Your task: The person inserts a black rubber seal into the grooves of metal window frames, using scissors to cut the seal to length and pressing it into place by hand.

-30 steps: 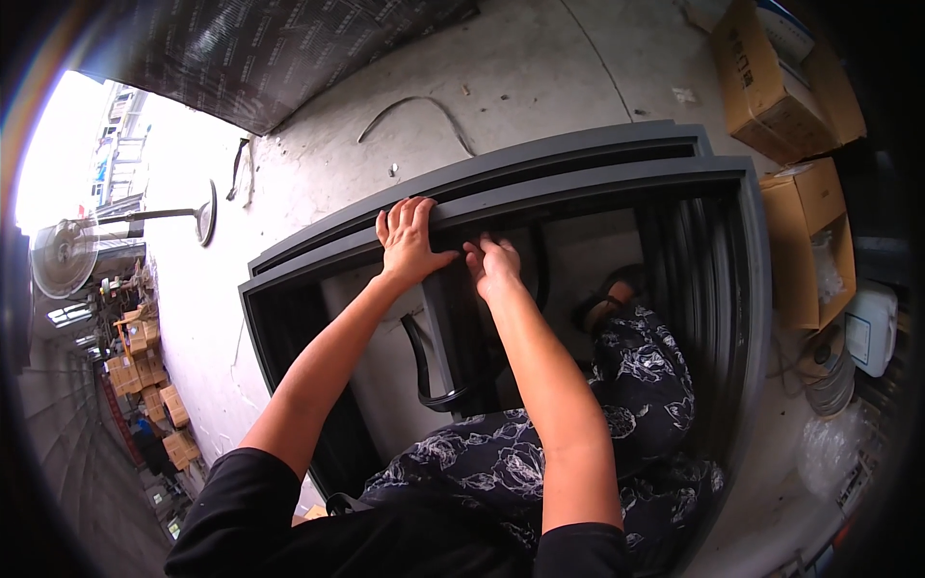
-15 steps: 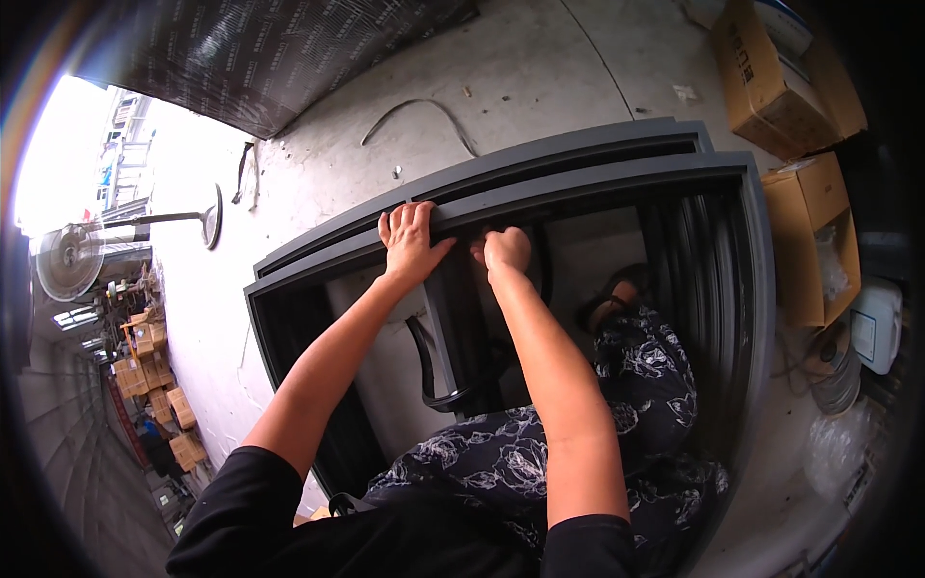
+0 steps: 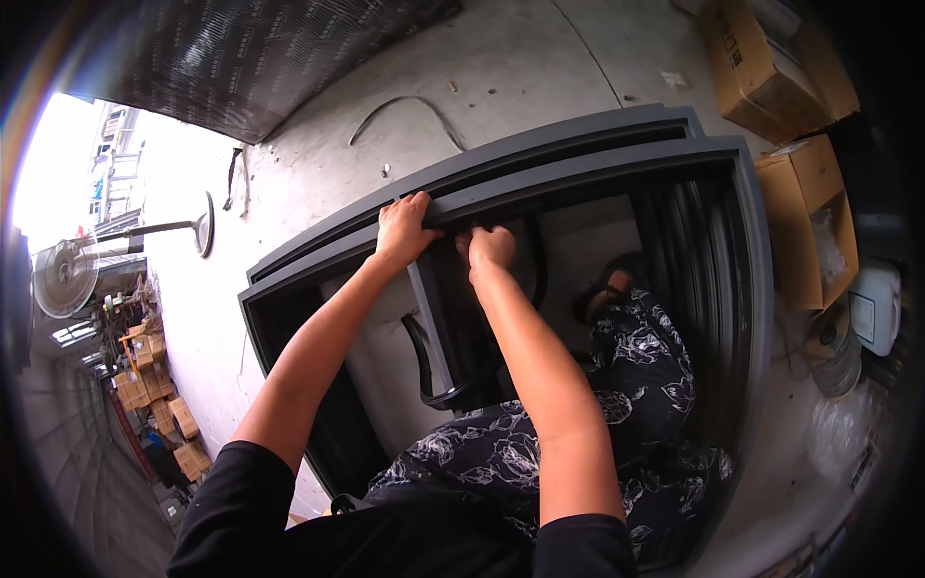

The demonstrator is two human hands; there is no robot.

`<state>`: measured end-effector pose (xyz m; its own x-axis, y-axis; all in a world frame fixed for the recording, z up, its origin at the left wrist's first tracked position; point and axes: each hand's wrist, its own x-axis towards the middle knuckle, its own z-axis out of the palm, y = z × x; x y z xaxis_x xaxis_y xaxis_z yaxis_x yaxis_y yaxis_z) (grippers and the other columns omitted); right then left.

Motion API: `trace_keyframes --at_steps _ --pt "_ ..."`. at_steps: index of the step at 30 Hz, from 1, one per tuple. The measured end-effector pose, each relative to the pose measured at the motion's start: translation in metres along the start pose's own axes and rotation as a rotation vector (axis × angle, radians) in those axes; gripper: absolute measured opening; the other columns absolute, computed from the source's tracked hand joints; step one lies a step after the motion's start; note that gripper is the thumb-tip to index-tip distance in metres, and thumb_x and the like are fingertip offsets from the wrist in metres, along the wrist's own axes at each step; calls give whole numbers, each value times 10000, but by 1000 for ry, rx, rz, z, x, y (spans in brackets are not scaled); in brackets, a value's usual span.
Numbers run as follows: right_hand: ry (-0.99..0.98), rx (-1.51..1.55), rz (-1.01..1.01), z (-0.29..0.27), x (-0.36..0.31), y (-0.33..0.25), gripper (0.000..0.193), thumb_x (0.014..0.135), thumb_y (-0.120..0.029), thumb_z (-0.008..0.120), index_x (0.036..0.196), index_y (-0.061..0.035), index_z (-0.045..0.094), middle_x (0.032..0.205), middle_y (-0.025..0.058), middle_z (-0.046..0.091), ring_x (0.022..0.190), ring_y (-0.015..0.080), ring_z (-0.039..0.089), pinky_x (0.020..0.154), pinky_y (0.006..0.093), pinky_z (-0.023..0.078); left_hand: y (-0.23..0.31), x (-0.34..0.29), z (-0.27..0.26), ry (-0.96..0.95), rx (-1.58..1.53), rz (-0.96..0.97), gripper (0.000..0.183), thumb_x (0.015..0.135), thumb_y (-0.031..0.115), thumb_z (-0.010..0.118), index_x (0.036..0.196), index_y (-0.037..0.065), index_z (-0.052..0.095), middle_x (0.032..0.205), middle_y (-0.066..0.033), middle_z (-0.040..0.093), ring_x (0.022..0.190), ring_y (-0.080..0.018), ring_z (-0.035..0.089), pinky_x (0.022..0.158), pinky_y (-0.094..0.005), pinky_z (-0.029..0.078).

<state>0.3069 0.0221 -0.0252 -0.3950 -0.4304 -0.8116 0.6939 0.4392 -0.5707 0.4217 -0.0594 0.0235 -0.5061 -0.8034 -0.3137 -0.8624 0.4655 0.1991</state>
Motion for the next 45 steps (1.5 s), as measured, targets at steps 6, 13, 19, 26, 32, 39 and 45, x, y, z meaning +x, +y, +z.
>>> trace_keyframes --at_steps 6,13,19,26,32,39,45 --pt "-118 54 12 -3 5 3 116 895 -61 598 832 36 592 744 121 660 553 193 640 487 284 532 4 -7 12 143 36 51 480 690 202 785 1065 47 529 1045 -154 610 1066 -359 564 914 -471 404" --pt "-169 -216 -20 -23 30 1 136 898 -90 580 805 9 597 721 113 662 551 183 644 441 264 505 13 -7 11 214 119 90 528 714 218 764 1146 41 517 1040 -145 589 1035 -335 570 877 -450 414" --pt "-228 -197 -123 -67 -11 -82 132 923 -129 594 898 -2 620 762 94 681 609 145 655 503 235 525 17 0 25 317 99 209 605 716 261 765 1209 24 506 1045 -132 578 1033 -319 562 855 -435 417" --pt "-231 -75 -460 -154 -128 -141 165 946 -172 613 972 -15 656 828 69 693 677 117 656 604 219 519 40 4 17 311 120 258 597 719 252 768 1201 15 505 1040 -134 573 1009 -322 560 876 -429 424" --pt "-82 -127 -294 -209 -146 -85 148 950 -175 618 978 -35 658 820 41 681 678 93 636 603 208 506 48 12 24 410 84 292 573 718 236 774 1177 13 514 1011 -143 579 971 -335 574 870 -427 431" --pt "-21 -214 -416 -215 -122 -85 177 957 -175 603 979 -5 643 798 39 665 660 87 617 586 212 497 66 26 32 434 82 275 540 742 271 775 1142 18 516 1013 -158 581 991 -346 578 874 -431 442" --pt "-11 -245 -413 -223 -130 -82 169 952 -174 606 963 -10 647 791 32 662 657 82 615 579 212 495 41 26 20 249 141 297 506 760 213 730 1173 37 497 1060 -133 586 1036 -332 584 876 -447 454"
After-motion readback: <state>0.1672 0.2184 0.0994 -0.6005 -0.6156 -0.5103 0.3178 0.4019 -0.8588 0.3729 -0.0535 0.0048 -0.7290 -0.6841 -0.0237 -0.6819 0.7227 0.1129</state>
